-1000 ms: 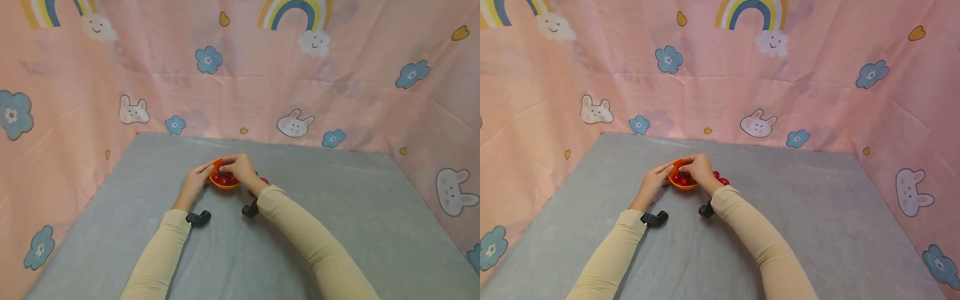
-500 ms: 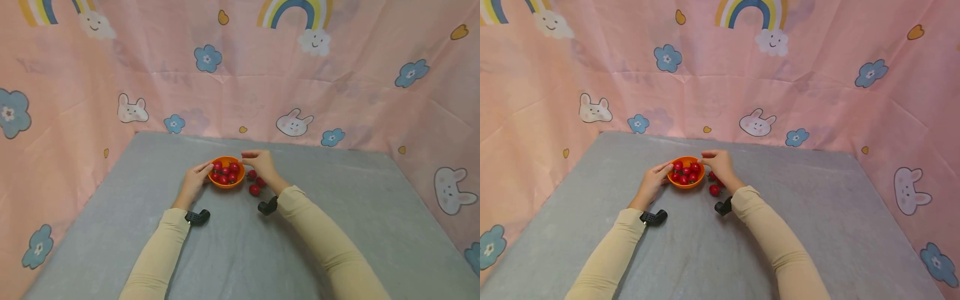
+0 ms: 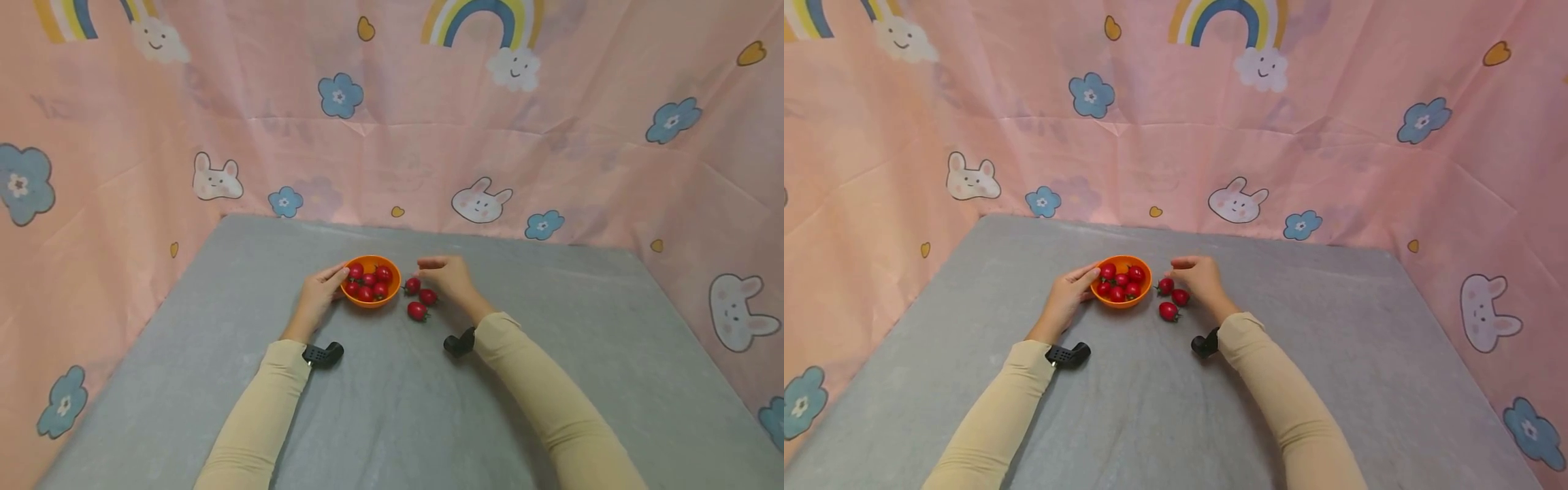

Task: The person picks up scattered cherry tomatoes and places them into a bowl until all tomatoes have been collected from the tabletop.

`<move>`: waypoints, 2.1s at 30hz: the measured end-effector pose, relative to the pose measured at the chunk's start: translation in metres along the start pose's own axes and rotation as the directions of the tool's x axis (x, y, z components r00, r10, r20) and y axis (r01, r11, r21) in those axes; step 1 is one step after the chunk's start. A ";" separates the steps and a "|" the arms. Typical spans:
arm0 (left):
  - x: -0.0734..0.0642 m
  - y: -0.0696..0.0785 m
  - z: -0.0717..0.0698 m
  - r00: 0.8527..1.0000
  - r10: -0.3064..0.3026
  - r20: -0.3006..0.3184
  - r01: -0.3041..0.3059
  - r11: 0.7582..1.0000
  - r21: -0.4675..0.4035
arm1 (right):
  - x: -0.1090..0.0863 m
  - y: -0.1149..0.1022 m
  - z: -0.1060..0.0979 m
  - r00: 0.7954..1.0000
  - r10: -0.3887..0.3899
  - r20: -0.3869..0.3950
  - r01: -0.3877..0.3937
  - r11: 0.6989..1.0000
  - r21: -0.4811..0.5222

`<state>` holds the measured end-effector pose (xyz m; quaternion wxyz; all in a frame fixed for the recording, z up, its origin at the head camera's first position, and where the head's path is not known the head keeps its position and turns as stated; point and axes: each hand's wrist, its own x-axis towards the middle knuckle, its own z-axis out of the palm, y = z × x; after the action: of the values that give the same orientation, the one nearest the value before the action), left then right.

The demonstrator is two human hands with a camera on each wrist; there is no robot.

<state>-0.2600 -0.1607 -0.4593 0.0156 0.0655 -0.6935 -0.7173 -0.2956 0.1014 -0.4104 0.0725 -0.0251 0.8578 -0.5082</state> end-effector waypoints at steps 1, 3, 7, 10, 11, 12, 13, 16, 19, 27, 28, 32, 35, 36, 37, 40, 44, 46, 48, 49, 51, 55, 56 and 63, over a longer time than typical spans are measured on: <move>0.001 0.000 0.000 1.000 0.000 -0.001 0.000 1.000 -0.002 | 0.000 0.002 -0.001 1.000 0.006 0.000 -0.006 1.000 -0.002; 0.001 0.000 0.000 1.000 -0.001 -0.002 0.001 1.000 -0.004 | 0.002 0.006 -0.003 1.000 0.016 -0.003 -0.016 1.000 -0.008; 0.001 0.000 0.000 1.000 -0.004 -0.006 0.004 1.000 0.009 | 0.003 0.012 -0.006 1.000 0.017 -0.001 -0.017 1.000 -0.015; 0.000 0.000 0.000 1.000 -0.006 -0.006 0.007 0.999 0.036 | 0.002 0.014 -0.007 1.000 0.012 0.001 -0.012 0.999 -0.030; 0.000 0.000 0.000 1.000 -0.007 -0.005 0.007 0.999 0.042 | 0.001 0.015 -0.007 1.000 0.013 0.003 -0.013 0.999 -0.038; 0.000 -0.001 0.000 1.000 -0.006 -0.005 0.006 0.999 0.048 | 0.001 0.016 -0.008 1.000 0.015 0.004 -0.014 0.999 -0.041; 0.000 -0.001 0.000 1.000 -0.005 -0.004 0.006 0.999 0.050 | 0.000 0.017 -0.008 1.000 0.016 0.007 -0.016 0.999 -0.044; 0.000 -0.001 0.001 1.000 -0.002 -0.002 0.002 0.999 0.037 | -0.003 0.021 -0.011 0.999 0.029 0.016 -0.028 0.998 -0.059; -0.001 0.000 0.001 1.000 0.000 0.000 0.000 1.000 0.019 | -0.007 0.024 -0.013 0.999 0.045 0.026 -0.043 0.997 -0.066; 0.000 -0.002 0.001 1.000 -0.008 0.009 0.008 1.000 0.001 | -0.015 0.027 -0.015 0.993 0.107 0.053 -0.101 0.989 -0.105; 0.000 -0.002 0.000 1.000 -0.008 0.010 0.008 1.000 0.002 | -0.016 0.026 -0.015 0.992 0.115 0.057 -0.108 0.988 -0.111; 0.000 -0.001 0.000 1.000 -0.011 0.012 0.011 1.000 0.009 | -0.018 0.024 -0.015 0.989 0.132 0.067 -0.123 0.985 -0.120; 0.000 -0.001 -0.001 1.000 -0.012 0.012 0.012 1.000 0.005 | -0.020 0.023 -0.013 0.988 0.141 0.066 -0.132 0.984 -0.122; 0.000 -0.001 -0.001 1.000 -0.009 0.013 0.009 1.000 0.006 | -0.020 0.023 -0.013 0.988 0.143 0.064 -0.134 0.983 -0.127; 0.000 -0.001 -0.001 1.000 -0.010 0.013 0.009 1.000 0.008 | -0.020 0.023 -0.013 0.987 0.148 0.062 -0.139 0.982 -0.127; 0.000 -0.001 -0.001 1.000 -0.009 0.014 0.009 1.000 0.012 | -0.021 0.023 -0.013 0.987 0.150 0.060 -0.141 0.981 -0.133; -0.001 0.000 -0.001 1.000 -0.017 0.012 0.017 1.000 0.018 | -0.022 0.023 -0.013 0.987 0.149 0.053 -0.141 0.982 -0.125; -0.002 0.001 0.000 1.000 -0.022 0.010 0.021 0.999 0.023 | -0.021 0.022 -0.013 0.987 0.152 0.045 -0.145 0.982 -0.119; -0.003 0.001 0.000 1.000 -0.023 0.010 0.023 0.999 0.031 | -0.021 0.020 -0.014 0.987 0.155 0.038 -0.151 0.983 -0.105; -0.003 0.001 0.000 1.000 -0.024 0.009 0.023 0.999 0.030 | -0.021 0.018 -0.014 0.987 0.158 0.035 -0.155 0.983 -0.094; -0.002 0.001 0.000 1.000 -0.026 0.005 0.025 0.999 0.024 | -0.020 0.013 -0.015 0.986 0.162 0.033 -0.159 0.984 -0.075; -0.002 0.001 0.000 1.000 -0.019 0.005 0.019 1.000 0.017 | -0.019 0.001 -0.018 0.985 0.165 0.044 -0.163 0.985 -0.050; -0.002 0.001 0.000 1.000 -0.017 0.006 0.017 1.000 0.017 | -0.019 -0.002 -0.018 0.986 0.161 0.047 -0.158 0.986 -0.056; -0.002 0.001 -0.001 1.000 -0.004 0.002 0.004 1.000 0.004 | -0.016 -0.026 -0.015 0.986 0.153 0.070 -0.145 0.984 -0.108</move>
<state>-0.2578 -0.1612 -0.4578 0.0132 0.0664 -0.6949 -0.7159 -0.2825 0.1038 -0.3786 0.1426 0.0156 0.8786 -0.4554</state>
